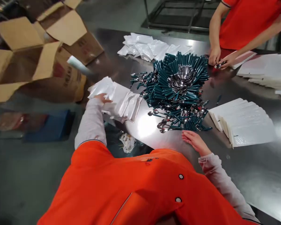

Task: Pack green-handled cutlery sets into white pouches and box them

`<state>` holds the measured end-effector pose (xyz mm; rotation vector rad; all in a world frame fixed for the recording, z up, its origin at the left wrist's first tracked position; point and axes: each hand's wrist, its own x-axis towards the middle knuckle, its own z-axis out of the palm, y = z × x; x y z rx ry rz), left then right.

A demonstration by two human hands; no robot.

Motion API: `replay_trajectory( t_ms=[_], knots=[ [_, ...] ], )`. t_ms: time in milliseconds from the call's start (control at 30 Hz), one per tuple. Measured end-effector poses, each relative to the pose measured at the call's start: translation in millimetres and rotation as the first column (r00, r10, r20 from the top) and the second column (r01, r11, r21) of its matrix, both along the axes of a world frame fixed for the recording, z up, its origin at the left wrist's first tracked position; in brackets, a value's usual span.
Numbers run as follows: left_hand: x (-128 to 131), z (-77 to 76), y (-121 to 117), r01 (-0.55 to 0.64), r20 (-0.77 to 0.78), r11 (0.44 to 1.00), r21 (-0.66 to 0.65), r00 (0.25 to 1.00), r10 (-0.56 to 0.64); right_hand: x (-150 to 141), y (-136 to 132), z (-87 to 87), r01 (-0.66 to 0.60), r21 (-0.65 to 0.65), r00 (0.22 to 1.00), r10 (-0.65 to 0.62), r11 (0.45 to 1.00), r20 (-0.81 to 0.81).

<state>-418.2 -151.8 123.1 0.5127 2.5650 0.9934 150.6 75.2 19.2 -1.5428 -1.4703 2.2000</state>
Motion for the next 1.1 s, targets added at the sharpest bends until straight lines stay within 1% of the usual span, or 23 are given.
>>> replay_trajectory(
  t_ms=[33, 67, 100, 133, 200, 233, 267, 300, 333, 367, 433, 467, 500, 533, 567, 633, 667, 733, 833, 933, 1000, 1100],
  knots=[
    [-7.2, -2.3, -4.7, -0.070, -0.033, 0.991, -0.112, 0.997, 0.067, 2.4, -3.5, -2.2, 0.000, -0.016, 1.000, 0.000, 1.000, 0.009],
    [-9.8, -7.0, -10.4, -0.138, -0.068, 0.966, -0.219, 0.990, 0.126, 5.1, -6.8, -4.3, 0.005, -0.027, 1.000, -0.005, 1.000, 0.019],
    [-7.8, -14.0, -17.6, -0.177, -0.096, 0.938, -0.298, 0.983, 0.155, 7.8, -9.5, -6.1, 0.019, -0.027, 0.999, -0.018, 0.999, 0.033],
    [-1.6, -23.0, -26.7, -0.200, -0.114, 0.918, -0.342, 0.979, 0.171, 9.9, -11.3, -7.5, 0.037, -0.012, 0.998, -0.037, 0.999, 0.049],
    [20.8, -45.5, -49.9, -0.251, -0.159, 0.883, -0.397, 0.966, 0.203, 9.6, -9.2, -8.0, 0.069, 0.075, 0.994, -0.075, 0.995, 0.078],
    [35.5, -58.0, -62.8, -0.273, -0.178, 0.862, -0.428, 0.960, 0.215, 5.8, -3.9, -6.5, 0.066, 0.142, 0.993, -0.079, 0.988, 0.087],
    [51.2, -70.6, -75.4, -0.293, -0.219, 0.838, -0.460, 0.952, 0.213, -1.4, 5.0, -3.5, 0.045, 0.223, 0.993, -0.067, 0.974, 0.093],
    [67.0, -82.7, -86.6, -0.325, -0.270, 0.826, -0.461, 0.938, 0.218, -12.5, 17.6, 1.1, 0.008, 0.315, 0.995, -0.040, 0.949, 0.096],
    [82.4, -93.7, -95.3, -0.361, -0.326, 0.822, -0.440, 0.917, 0.228, -27.9, 33.7, 7.3, -0.035, 0.414, 0.995, -0.007, 0.910, 0.099],
    [96.8, -103.3, -100.7, -0.402, -0.379, 0.823, -0.402, 0.891, 0.250, -47.5, 52.7, 14.7, -0.068, 0.530, 0.995, 0.019, 0.845, 0.098],
    [122.3, -117.0, -100.2, -0.450, -0.440, 0.837, -0.311, 0.849, 0.293, -98.4, 95.2, 31.5, -0.112, 0.727, 0.993, 0.052, 0.677, 0.104],
    [133.8, -121.1, -94.4, -0.443, -0.442, 0.854, -0.275, 0.847, 0.297, -128.0, 116.5, 39.8, -0.124, 0.799, 0.992, 0.051, 0.588, 0.117],
    [144.9, -123.8, -85.7, -0.409, -0.429, 0.879, -0.245, 0.859, 0.281, -158.8, 136.3, 47.5, -0.154, 0.849, 0.987, 0.041, 0.505, 0.154],
    [156.1, -125.4, -75.0, -0.352, -0.402, 0.910, -0.220, 0.882, 0.244, -189.4, 154.0, 54.3, -0.188, 0.882, 0.979, 0.016, 0.433, 0.201],
    [167.7, -126.4, -63.1, -0.279, -0.369, 0.940, -0.195, 0.909, 0.194, -218.6, 169.0, 60.0, -0.233, 0.898, 0.968, -0.002, 0.373, 0.252],
    [192.0, -128.4, -39.6, -0.113, -0.291, 0.985, -0.132, 0.954, 0.070, -268.4, 190.6, 67.2, -0.321, 0.900, 0.936, -0.044, 0.294, 0.349],
    [204.3, -130.1, -29.3, -0.048, -0.255, 0.994, -0.095, 0.967, 0.022, -287.9, 197.6, 68.8, -0.365, 0.890, 0.917, -0.060, 0.274, 0.395],
    [226.8, -135.2, -13.0, 0.047, -0.193, 0.998, -0.029, 0.980, -0.052, -315.1, 206.1, 67.8, -0.440, 0.859, 0.877, -0.081, 0.260, 0.474],
    [248.1, -143.9, 2.3, 0.100, -0.119, 0.994, 0.048, 0.988, -0.094, -332.6, 210.3, 60.0, -0.498, 0.829, 0.840, -0.098, 0.253, 0.534],
    [251.7, -148.9, 13.0, 0.102, -0.048, 0.991, 0.084, 0.994, -0.098, -336.8, 209.6, 52.9, -0.503, 0.828, 0.832, -0.119, 0.247, 0.541],
    [248.1, -150.6, 19.5, 0.107, -0.014, 0.990, 0.093, 0.994, -0.106, -339.3, 208.3, 51.7, -0.500, 0.825, 0.825, -0.144, 0.263, 0.546],
    [242.4, -153.9, 28.1, 0.123, -0.009, 0.986, 0.116, 0.992, -0.123, -346.1, 207.0, 54.8, -0.506, 0.808, 0.799, -0.191, 0.301, 0.571]
  ],
)
